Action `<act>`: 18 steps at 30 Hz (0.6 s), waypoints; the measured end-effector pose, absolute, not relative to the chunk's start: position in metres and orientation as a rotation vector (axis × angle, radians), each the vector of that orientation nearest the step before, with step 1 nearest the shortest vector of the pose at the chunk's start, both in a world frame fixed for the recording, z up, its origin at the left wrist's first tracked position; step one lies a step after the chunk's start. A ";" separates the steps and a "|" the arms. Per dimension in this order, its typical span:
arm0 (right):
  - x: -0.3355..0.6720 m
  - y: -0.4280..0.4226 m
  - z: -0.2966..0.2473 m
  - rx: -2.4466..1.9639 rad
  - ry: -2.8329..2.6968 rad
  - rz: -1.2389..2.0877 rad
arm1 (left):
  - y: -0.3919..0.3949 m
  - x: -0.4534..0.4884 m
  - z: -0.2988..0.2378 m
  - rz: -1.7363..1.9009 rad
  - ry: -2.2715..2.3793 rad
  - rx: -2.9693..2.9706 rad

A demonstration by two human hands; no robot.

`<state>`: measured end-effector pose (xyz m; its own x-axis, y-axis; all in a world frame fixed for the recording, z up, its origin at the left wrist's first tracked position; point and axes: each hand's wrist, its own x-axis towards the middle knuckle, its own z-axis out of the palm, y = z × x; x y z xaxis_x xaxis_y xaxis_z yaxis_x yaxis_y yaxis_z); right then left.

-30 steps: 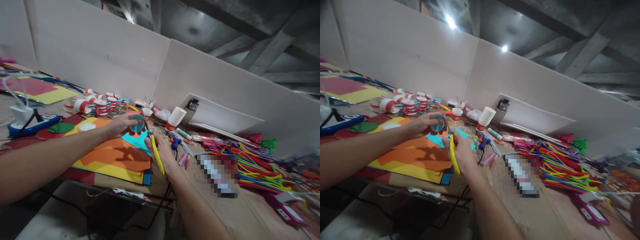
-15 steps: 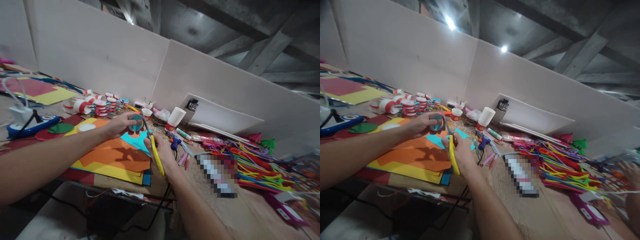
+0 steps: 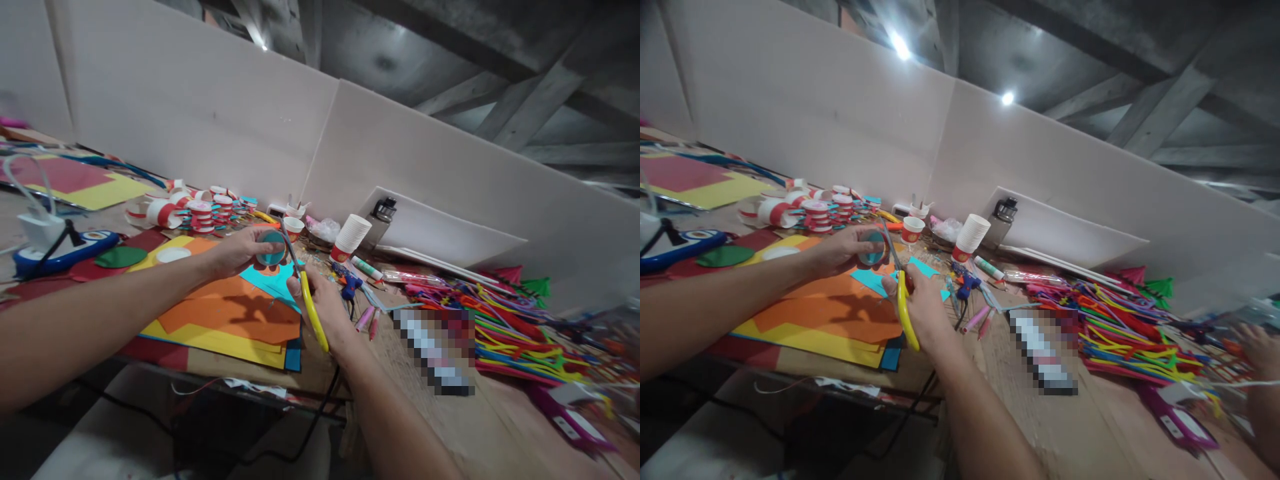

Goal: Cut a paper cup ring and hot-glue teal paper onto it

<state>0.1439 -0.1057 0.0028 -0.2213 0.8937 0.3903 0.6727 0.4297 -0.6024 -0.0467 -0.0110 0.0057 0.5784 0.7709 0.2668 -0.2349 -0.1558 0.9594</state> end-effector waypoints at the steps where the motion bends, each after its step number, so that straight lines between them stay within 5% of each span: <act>1: 0.144 -0.106 0.003 -1.317 -1.978 0.396 | -0.011 -0.047 0.006 0.944 0.481 1.478; 18: 0.142 -0.110 0.009 -1.359 -1.959 0.428 | -0.008 -0.047 0.005 0.987 0.483 1.447</act>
